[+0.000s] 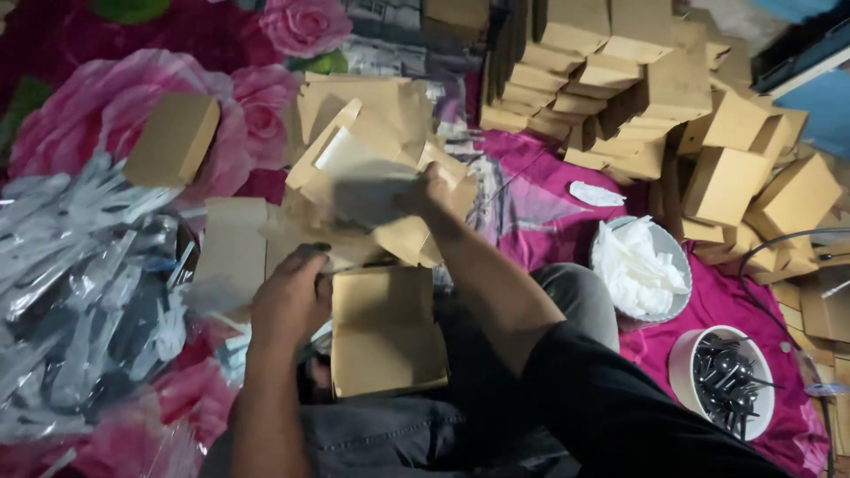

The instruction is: Folding cardboard flats into boxes and inserting paper liners

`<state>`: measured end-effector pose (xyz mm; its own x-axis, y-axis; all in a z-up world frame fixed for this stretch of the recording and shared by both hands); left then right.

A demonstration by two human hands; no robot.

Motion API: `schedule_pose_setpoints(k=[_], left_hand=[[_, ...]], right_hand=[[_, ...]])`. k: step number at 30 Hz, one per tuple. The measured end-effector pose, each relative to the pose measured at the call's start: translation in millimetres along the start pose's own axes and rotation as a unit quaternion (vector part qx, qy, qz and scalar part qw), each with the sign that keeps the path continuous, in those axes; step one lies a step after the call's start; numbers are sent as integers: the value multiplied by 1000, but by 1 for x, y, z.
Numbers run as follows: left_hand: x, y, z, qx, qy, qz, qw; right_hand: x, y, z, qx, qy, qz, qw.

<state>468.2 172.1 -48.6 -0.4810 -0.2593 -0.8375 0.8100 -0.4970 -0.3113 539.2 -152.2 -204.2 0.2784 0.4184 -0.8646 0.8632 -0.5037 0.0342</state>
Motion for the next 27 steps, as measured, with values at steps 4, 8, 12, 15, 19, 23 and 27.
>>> schedule_pose_setpoints(k=[4, 8, 12, 15, 19, 23, 27], left_hand=[[12, -1, -8, 11, 40, 10, 999], [14, 1, -16, -3, 31, 14, 999], [6, -4, -11, -60, 26, 52, 996], [-2, -5, -9, -44, -62, 117, 990], [-9, -15, -5, -34, -250, 222, 942], [41, 17, -45, 114, -520, 235, 813], [27, -19, -31, 108, -536, 254, 797]], right_hand=[[12, 7, -2, 77, 112, -153, 979], [-24, -15, -36, 115, 175, -171, 963], [-15, 13, -24, 27, 275, -164, 947], [-90, -16, -60, 10, 376, -154, 913], [-170, -72, -73, 25, 471, -136, 871], [-175, -104, -54, -18, 459, -182, 870], [-159, -134, -36, 0, 451, -226, 864]])
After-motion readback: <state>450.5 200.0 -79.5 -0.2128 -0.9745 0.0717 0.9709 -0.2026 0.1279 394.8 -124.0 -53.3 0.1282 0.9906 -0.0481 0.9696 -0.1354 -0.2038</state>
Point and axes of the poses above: each hand's wrist, its own y-axis towards the middle knuckle, its own x-axis out of the palm, z = x × y, the point moved 5 cm from there along y, towards the middle knuckle, and after that the axes turned 9 degrees about -z, right-handed, at the moved point
